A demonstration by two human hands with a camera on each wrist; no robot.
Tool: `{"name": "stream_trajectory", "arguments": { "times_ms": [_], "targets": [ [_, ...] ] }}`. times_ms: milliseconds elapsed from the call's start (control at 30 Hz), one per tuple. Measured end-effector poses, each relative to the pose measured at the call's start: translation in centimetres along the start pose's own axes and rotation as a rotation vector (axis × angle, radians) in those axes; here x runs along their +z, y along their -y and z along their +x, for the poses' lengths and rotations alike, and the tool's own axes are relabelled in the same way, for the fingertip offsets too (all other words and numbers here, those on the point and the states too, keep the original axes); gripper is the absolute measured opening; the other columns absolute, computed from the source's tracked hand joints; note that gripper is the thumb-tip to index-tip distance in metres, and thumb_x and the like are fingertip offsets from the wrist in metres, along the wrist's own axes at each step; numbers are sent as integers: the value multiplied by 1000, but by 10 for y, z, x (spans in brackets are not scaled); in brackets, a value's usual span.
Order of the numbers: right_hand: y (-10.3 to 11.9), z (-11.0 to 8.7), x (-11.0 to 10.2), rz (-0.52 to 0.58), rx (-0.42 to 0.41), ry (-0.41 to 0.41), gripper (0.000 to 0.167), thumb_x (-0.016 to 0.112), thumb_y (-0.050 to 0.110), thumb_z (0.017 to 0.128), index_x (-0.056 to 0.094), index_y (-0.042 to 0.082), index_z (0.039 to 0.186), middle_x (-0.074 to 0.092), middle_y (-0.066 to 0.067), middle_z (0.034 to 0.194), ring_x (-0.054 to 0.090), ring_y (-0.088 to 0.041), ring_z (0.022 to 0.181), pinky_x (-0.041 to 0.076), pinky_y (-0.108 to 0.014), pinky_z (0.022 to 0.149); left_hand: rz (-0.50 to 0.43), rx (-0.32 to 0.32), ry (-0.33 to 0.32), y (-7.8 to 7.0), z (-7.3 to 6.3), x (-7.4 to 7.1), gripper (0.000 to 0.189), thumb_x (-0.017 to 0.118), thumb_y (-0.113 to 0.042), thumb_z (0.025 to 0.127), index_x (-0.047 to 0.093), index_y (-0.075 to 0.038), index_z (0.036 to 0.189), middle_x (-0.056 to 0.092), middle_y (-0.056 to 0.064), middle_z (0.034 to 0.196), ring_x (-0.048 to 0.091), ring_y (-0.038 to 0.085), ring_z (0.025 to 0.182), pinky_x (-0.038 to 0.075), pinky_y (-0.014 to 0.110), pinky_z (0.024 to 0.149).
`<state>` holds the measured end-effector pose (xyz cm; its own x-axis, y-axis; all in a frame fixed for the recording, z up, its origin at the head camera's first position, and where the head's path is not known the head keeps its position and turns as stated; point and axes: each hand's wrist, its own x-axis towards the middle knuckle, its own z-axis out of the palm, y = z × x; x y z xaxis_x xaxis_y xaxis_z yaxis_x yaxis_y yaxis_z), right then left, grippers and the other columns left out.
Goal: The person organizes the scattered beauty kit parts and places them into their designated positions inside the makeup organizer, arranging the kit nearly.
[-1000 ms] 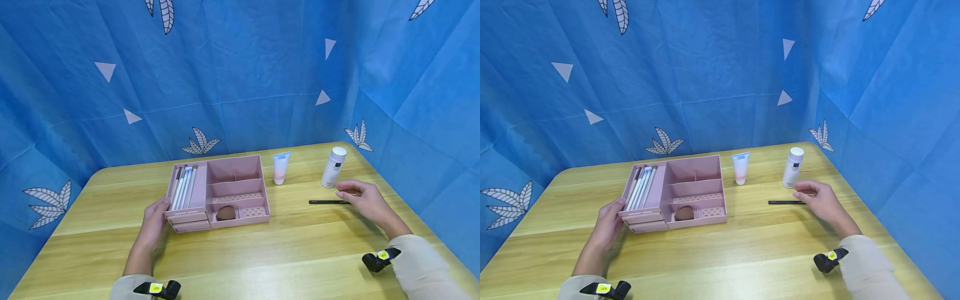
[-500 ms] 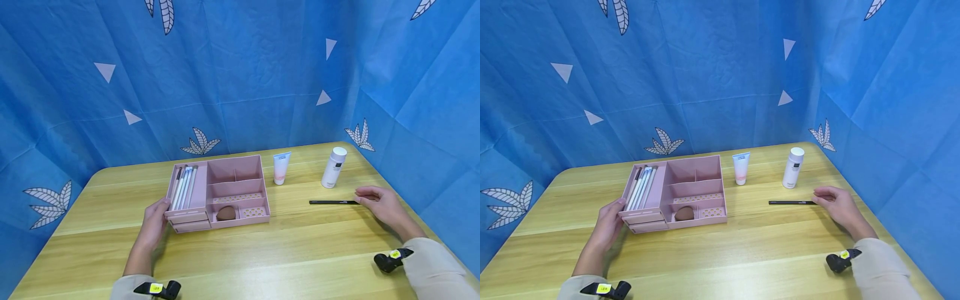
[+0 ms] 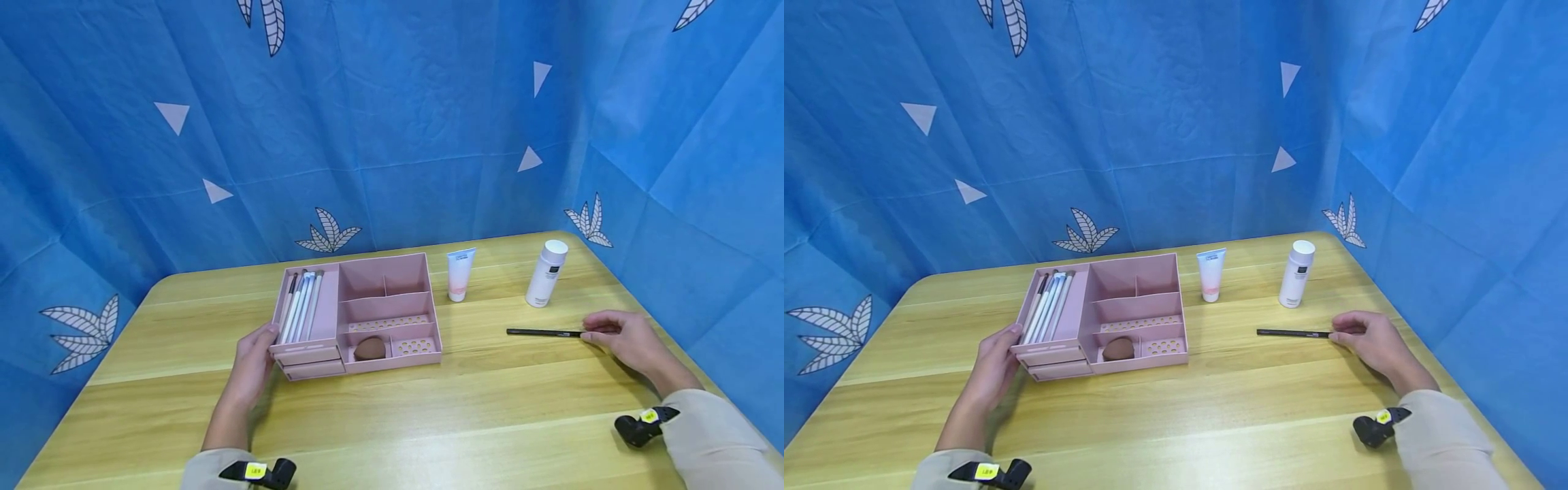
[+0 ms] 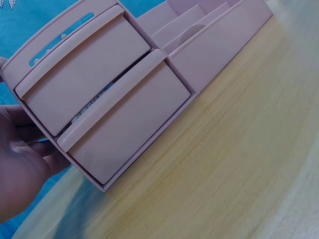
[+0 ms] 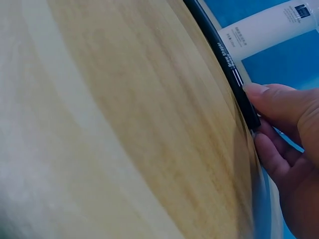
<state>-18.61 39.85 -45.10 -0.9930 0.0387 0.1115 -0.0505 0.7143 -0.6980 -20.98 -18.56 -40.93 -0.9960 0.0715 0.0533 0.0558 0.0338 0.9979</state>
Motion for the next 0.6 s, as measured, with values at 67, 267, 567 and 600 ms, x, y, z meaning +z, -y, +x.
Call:
{"name": "stream_trajectory", "arguments": {
  "times_ms": [67, 267, 567, 600],
  "targets": [
    [0, 0, 0, -21, 8, 12, 30, 70, 15, 84, 66, -6, 105, 68, -22, 100, 54, 11, 74, 48, -11, 65, 2, -7, -1, 0, 0, 0, 52, 35, -25, 102, 38, 17, 133, 60, -12, 106, 57, 2, 103, 46, 15, 94],
    [2, 1, -1, -51, 21, 77, 22, 71, 13, 83, 69, -3, 98, 69, -14, 92, 54, 5, 72, 49, -17, 63, -5, -13, -4, 0, 1, 0, 51, 35, -24, 102, 37, 17, 133, 60, -13, 104, 57, 1, 103, 46, 15, 93],
    [4, 2, -4, -38, -44, 219, 15, 70, 6, 82, 66, -2, 92, 65, -6, 83, 55, 0, 70, 50, -21, 62, 7, -11, -6, 0, 2, 0, 52, 35, -25, 102, 39, 17, 132, 61, -13, 103, 57, 1, 101, 47, 15, 92],
    [5, 2, -4, -37, -47, 235, 15, 70, 6, 82, 66, -3, 93, 65, -6, 83, 55, -1, 70, 50, -21, 62, 7, -11, -6, 0, 1, 0, 51, 34, -25, 103, 39, 17, 132, 61, -13, 102, 57, 2, 101, 47, 15, 92]
  ]
}}
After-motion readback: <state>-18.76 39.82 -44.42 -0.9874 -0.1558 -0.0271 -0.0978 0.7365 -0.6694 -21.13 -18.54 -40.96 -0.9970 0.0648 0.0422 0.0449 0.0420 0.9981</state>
